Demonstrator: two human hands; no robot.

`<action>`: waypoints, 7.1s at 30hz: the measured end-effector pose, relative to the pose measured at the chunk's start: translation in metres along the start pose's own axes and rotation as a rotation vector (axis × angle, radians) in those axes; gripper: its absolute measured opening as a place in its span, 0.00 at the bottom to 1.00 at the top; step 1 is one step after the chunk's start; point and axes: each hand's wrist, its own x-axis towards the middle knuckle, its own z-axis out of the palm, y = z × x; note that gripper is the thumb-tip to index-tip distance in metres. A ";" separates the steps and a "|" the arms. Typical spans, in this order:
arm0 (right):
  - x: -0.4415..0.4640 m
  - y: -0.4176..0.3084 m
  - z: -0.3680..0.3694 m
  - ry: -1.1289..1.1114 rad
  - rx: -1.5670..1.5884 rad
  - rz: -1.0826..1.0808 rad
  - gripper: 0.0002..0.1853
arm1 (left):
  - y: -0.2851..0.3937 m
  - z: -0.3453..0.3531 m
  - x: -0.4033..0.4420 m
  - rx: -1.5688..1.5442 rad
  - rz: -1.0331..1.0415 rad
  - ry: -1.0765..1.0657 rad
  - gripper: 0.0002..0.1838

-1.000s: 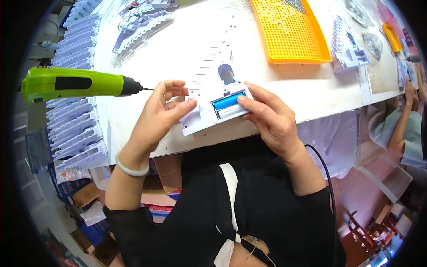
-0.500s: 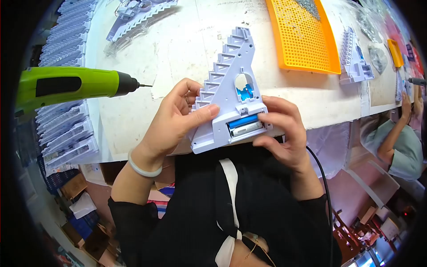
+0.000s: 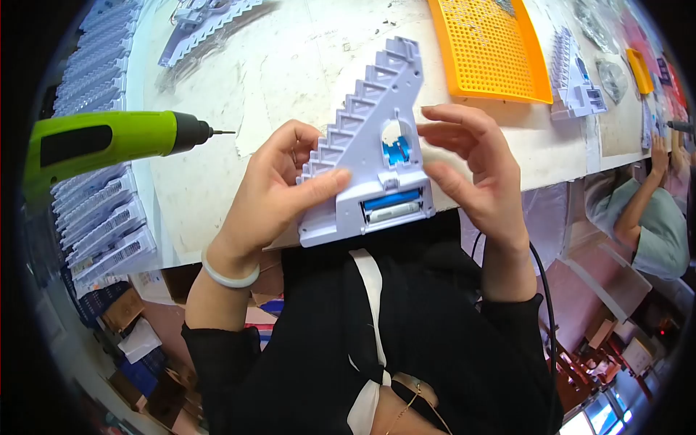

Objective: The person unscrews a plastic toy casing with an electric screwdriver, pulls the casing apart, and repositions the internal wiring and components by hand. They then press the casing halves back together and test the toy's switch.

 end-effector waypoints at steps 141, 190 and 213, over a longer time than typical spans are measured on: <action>-0.014 0.013 0.026 0.065 0.022 -0.131 0.34 | -0.020 0.011 -0.029 0.853 0.713 0.213 0.15; -0.009 0.002 0.018 -0.118 -0.510 -0.260 0.40 | -0.067 -0.007 -0.050 0.690 0.727 0.400 0.32; -0.006 -0.016 0.017 -0.153 -0.517 -0.114 0.40 | -0.071 -0.012 -0.055 0.642 0.657 0.392 0.25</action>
